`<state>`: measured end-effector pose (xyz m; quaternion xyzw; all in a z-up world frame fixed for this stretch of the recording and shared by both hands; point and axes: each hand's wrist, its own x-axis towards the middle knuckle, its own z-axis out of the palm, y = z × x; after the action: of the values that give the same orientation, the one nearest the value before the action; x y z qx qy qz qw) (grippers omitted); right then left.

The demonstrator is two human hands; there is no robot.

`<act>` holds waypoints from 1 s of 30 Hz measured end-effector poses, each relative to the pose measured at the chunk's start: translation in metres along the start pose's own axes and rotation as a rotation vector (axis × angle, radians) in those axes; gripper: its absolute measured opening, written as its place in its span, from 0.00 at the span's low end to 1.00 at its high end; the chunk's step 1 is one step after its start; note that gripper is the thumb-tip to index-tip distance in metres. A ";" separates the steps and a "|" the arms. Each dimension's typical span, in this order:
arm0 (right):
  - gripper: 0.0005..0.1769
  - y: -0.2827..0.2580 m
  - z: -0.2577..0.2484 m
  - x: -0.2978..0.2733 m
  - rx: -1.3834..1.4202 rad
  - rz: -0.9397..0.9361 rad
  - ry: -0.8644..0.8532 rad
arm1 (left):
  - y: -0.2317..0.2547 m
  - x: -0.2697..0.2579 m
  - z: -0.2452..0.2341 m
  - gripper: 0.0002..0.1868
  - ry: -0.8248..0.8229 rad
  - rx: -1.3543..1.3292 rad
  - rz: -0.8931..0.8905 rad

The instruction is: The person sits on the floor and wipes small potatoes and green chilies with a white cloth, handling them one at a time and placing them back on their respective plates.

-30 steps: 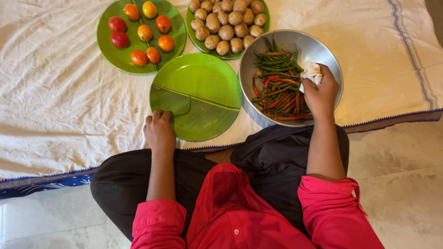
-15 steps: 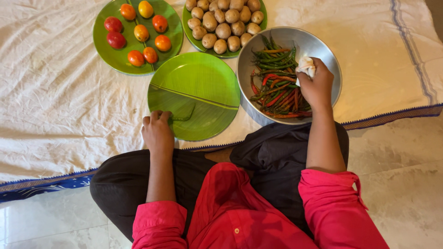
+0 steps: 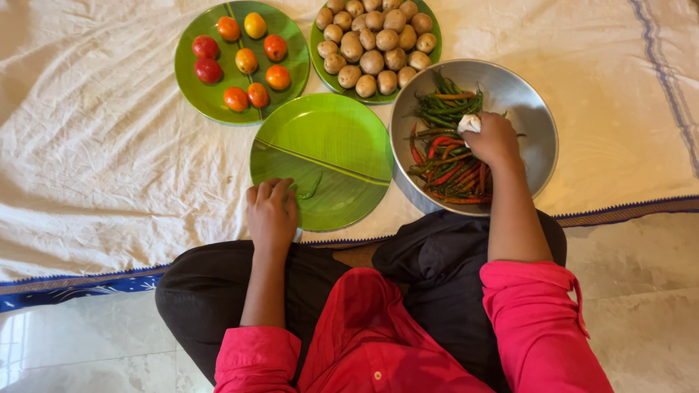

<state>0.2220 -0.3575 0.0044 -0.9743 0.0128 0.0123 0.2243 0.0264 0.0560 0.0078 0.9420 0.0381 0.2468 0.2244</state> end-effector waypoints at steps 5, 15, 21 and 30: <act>0.18 -0.010 -0.016 -0.021 0.014 -0.173 0.216 | 0.004 0.000 0.000 0.11 0.059 -0.033 0.053; 0.17 -0.023 -0.047 -0.069 0.185 -0.390 0.492 | 0.019 -0.004 0.000 0.12 0.079 -0.155 0.132; 0.21 -0.045 -0.062 -0.090 0.452 -0.497 0.714 | 0.032 -0.009 -0.003 0.13 0.057 -0.258 0.177; 0.14 -0.105 -0.064 -0.140 0.439 -0.711 0.726 | 0.049 -0.019 0.003 0.25 -0.056 -0.505 0.181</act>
<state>0.0861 -0.2882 0.1116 -0.7906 -0.2381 -0.4037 0.3939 0.0097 0.0070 0.0189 0.8621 -0.1151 0.2412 0.4304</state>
